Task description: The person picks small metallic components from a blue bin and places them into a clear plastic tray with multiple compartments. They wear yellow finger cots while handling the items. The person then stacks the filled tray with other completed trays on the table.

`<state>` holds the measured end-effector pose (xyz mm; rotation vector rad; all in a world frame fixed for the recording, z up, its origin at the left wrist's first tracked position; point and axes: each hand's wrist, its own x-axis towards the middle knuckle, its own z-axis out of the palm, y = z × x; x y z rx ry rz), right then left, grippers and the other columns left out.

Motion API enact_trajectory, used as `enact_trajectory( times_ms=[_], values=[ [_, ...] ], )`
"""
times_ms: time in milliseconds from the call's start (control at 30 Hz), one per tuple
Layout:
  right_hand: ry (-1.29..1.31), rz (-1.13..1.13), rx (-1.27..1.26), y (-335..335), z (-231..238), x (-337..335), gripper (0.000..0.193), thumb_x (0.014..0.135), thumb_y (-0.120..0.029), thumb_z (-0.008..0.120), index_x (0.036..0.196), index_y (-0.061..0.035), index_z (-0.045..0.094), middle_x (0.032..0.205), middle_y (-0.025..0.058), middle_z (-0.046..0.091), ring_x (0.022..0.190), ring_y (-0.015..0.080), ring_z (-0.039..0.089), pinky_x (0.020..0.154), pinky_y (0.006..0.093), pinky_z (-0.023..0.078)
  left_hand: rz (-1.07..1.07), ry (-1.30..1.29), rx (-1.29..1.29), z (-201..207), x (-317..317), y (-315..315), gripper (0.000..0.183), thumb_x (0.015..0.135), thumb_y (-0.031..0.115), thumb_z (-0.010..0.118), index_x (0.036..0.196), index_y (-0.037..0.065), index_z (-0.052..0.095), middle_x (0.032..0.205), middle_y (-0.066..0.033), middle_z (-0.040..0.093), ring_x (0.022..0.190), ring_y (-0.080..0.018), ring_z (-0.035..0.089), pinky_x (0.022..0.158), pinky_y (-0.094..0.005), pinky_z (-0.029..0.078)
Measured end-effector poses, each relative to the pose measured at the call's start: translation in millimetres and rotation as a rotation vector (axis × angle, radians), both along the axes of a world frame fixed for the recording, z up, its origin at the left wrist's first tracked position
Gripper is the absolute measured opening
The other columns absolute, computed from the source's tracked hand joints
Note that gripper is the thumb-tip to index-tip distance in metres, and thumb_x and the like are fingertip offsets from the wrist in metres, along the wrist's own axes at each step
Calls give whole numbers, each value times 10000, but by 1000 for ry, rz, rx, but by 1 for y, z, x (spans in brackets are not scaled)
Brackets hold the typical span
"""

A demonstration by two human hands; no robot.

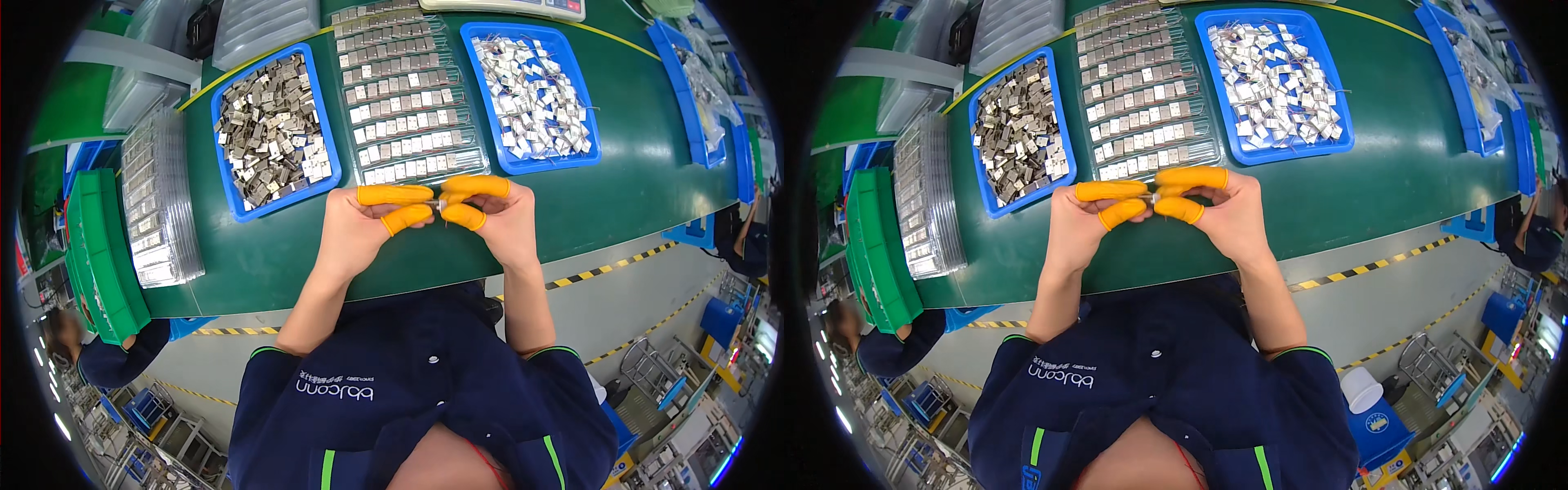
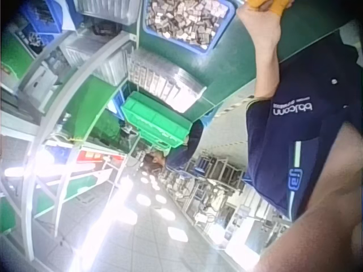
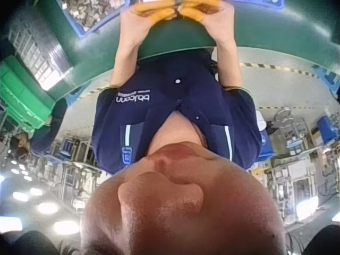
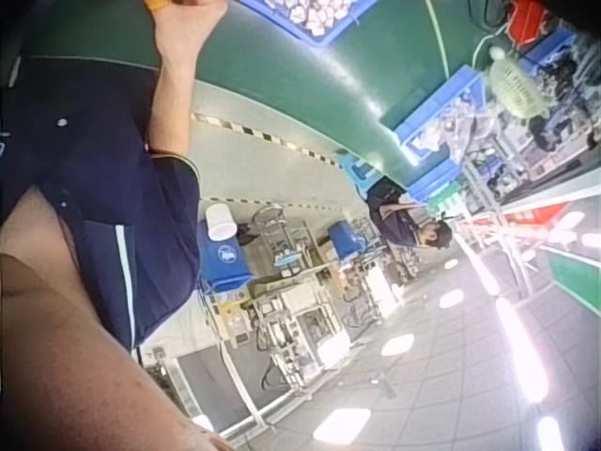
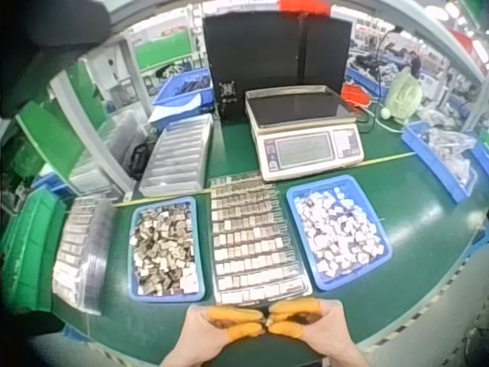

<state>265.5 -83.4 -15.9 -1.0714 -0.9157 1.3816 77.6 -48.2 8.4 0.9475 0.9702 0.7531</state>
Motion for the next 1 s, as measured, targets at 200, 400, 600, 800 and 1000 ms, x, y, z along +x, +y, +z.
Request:
enact_trajectory(
  times_ms=[200, 400, 600, 800, 1000],
  values=[
    [-3, 223, -130, -5, 7, 5, 268, 708, -16, 769, 961, 19, 691, 912, 55, 676, 842, 123, 590, 803, 268, 485, -119, -39, -44, 2, -2, -5, 194, 768, -46, 694, 954, -93, 663, 884, -168, 685, 756, -218, 684, 730, -314, 563],
    [-338, 159, -15, -12, 3, 5, 188, 754, -81, 741, 934, -33, 719, 922, 61, 693, 874, 155, 615, 904, 318, 433, -97, 47, 27, 2, 0, -10, 188, 794, -48, 667, 979, -81, 658, 913, -160, 682, 803, -216, 680, 762, -305, 557],
    [-834, -240, 414, -10, 2, -14, 198, 703, -122, 752, 899, -101, 731, 983, 23, 678, 964, 226, 592, 982, 426, 366, 160, -164, -76, 2, 15, -9, 196, 854, 16, 642, 1032, -66, 643, 937, -120, 683, 858, -185, 671, 797, -282, 548],
    [-951, -191, 591, -7, 6, -13, 241, 642, -165, 780, 875, -130, 731, 982, -4, 675, 977, 191, 590, 1014, 448, 326, 55, 95, 174, -17, 7, -22, 198, 881, 51, 624, 1050, -51, 641, 988, -111, 675, 859, -162, 659, 777, -267, 529],
    [-1232, -375, 467, 13, 7, 24, 390, 657, -242, 796, 1006, -119, 673, 988, 19, 683, 920, 181, 621, 1078, 464, 223, 104, -52, 51, -13, 1, -15, 232, 917, 136, 590, 1048, -51, 634, 996, -141, 670, 910, -205, 654, 800, -292, 517]
  ],
)
